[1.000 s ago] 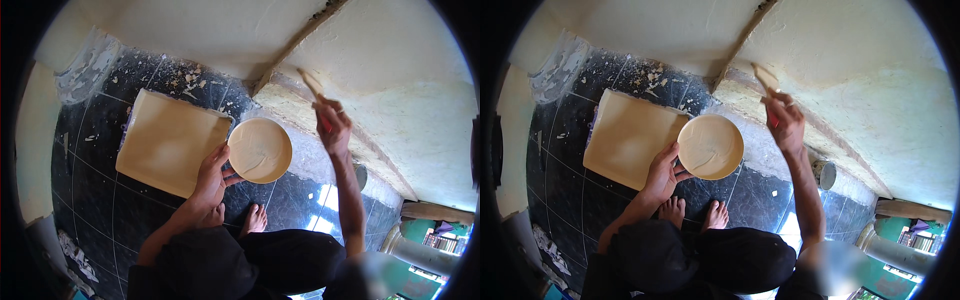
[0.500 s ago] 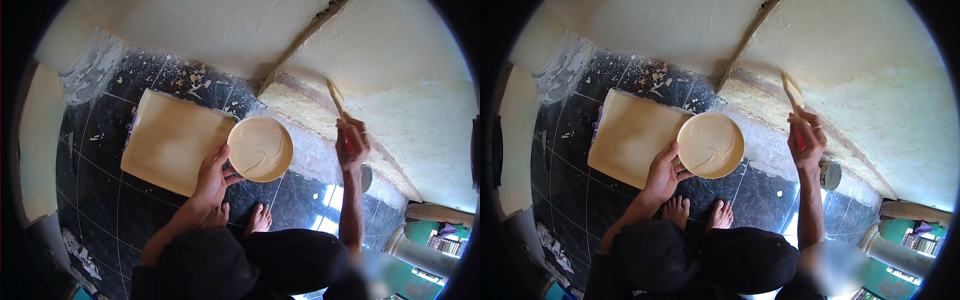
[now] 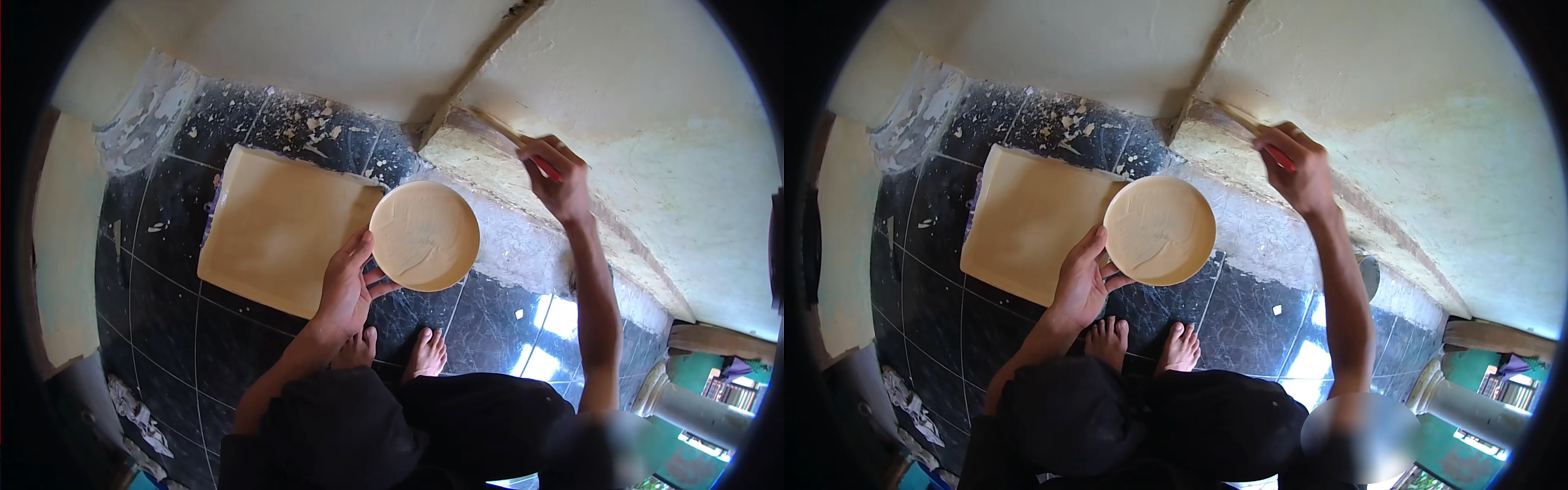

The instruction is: Apply filler or putty to a wall and smooth it out using a brush and cloth.

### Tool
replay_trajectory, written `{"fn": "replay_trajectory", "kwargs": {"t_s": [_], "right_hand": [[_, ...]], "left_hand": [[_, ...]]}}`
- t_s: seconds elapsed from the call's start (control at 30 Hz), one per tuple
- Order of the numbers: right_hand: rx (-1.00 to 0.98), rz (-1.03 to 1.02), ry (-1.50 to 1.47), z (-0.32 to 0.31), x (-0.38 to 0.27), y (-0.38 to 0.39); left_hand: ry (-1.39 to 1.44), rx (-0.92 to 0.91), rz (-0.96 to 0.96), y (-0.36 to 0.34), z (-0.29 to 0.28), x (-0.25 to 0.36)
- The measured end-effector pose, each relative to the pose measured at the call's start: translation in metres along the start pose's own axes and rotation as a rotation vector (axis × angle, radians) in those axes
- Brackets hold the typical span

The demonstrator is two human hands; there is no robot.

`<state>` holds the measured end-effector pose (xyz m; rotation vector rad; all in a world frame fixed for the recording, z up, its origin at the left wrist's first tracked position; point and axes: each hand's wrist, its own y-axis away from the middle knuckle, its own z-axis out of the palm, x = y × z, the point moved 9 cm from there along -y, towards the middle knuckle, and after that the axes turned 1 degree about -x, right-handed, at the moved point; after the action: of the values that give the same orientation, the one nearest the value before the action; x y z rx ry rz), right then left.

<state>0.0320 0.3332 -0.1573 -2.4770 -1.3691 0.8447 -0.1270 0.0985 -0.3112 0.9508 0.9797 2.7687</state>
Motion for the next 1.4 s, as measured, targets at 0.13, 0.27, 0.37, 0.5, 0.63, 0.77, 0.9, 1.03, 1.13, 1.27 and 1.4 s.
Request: {"fn": "replay_trajectory", "kwargs": {"t_s": [0.13,0.27,0.37,0.5,0.63,0.77,0.9,1.03,1.13,1.27,1.4], "right_hand": [[-0.033,-0.014,0.234,-0.038,-0.012,0.003],[-0.187,-0.079,0.242,-0.013,-0.024,-0.019],[-0.154,-0.146,0.185,0.014,-0.028,-0.038],[0.045,-0.139,-0.03,0.01,-0.017,-0.038],[-0.04,-0.093,0.037,-0.007,0.001,-0.011],[-0.109,-0.03,0.285,-0.04,0.011,0.018],[-0.202,0.075,0.49,-0.05,0.017,0.02],[-0.147,-0.119,0.223,-0.033,-0.006,0.0],[-0.044,-0.171,0.116,-0.027,-0.009,-0.009],[-0.056,-0.173,0.114,-0.028,0.002,0.009],[-0.171,0.047,0.387,-0.046,0.032,0.044]], "left_hand": [[0.01,-0.002,-0.021,-0.005,0.002,-0.003],[-0.007,-0.031,-0.025,-0.008,0.009,-0.005],[-0.02,-0.014,-0.035,-0.008,0.008,-0.006],[-0.019,0.003,-0.03,-0.006,0.001,-0.006],[-0.012,0.007,-0.015,-0.008,-0.002,-0.005],[-0.002,-0.009,-0.037,-0.01,0.001,-0.008],[-0.021,-0.031,-0.064,-0.01,0.007,-0.012],[-0.059,-0.024,-0.06,-0.011,0.008,-0.014],[-0.075,-0.017,-0.06,-0.01,0.007,-0.014],[-0.057,-0.001,-0.063,-0.007,0.003,-0.011],[-0.058,-0.013,-0.055,-0.007,0.004,-0.012]]}}
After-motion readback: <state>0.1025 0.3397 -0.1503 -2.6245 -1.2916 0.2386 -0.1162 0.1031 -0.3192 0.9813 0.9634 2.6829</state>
